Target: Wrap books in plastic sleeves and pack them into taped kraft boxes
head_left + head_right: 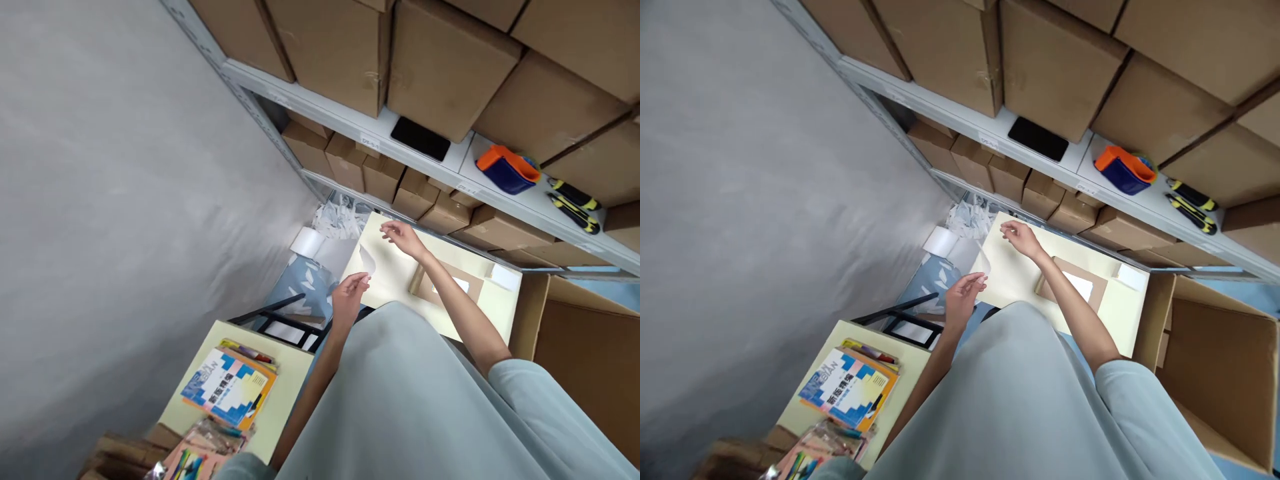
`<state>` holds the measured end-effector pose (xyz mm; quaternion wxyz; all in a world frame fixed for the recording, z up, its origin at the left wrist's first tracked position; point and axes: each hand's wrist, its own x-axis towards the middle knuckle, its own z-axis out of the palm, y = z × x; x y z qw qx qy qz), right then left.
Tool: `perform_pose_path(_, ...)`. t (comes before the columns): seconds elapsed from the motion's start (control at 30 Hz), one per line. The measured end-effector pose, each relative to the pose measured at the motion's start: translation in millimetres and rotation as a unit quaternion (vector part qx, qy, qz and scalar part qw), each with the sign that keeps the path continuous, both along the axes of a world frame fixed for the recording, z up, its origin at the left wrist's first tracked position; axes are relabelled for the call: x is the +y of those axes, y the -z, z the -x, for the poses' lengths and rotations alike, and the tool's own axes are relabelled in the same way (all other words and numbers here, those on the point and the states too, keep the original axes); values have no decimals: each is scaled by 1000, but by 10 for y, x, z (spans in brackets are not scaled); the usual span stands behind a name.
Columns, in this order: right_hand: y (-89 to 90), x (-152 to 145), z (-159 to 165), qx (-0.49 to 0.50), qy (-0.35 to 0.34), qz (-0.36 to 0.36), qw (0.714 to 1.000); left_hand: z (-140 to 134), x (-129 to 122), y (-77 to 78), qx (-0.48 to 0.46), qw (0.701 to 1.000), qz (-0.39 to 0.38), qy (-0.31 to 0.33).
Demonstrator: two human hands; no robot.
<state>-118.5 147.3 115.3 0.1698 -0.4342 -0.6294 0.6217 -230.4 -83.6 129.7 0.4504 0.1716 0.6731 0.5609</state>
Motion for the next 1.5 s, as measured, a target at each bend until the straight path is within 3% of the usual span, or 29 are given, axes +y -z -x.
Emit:
perform_pose_path(0.2,-352,-580,-1328,31,129,76,988,-484,381,-188,86,980,-67,166)
perform_pose_path(0.33,-434,-964,-1996,42,243,107,963,-862,587,-229,104,947,-108,283)
perform_pose_path(0.5,-318,-1338,-2611,34,352,117,928,-1328,714,-177,121,903,-121,395)
perform_pose_path(0.6,-199,-1510,-2867,27,382,124,915,-1580,726,-125,125,884,-117,435)
perform_pose_path(0.77,7,-1794,-3186,5,419,101,902,-1915,627,13,202,825,-75,522)
perform_pose_path(0.9,97,-2017,-3349,-40,405,62,911,-2081,497,172,231,808,14,542)
perform_pose_path(1.13,35,-2149,-3330,-24,285,-14,958,-2128,423,339,215,861,71,455)
perform_pose_path(1.33,2,-2080,-3315,-42,192,-75,978,-2144,387,410,104,913,89,385)
perform_pose_path(1.5,-79,-2067,-3321,-79,92,-95,988,-2172,320,486,87,915,102,380)
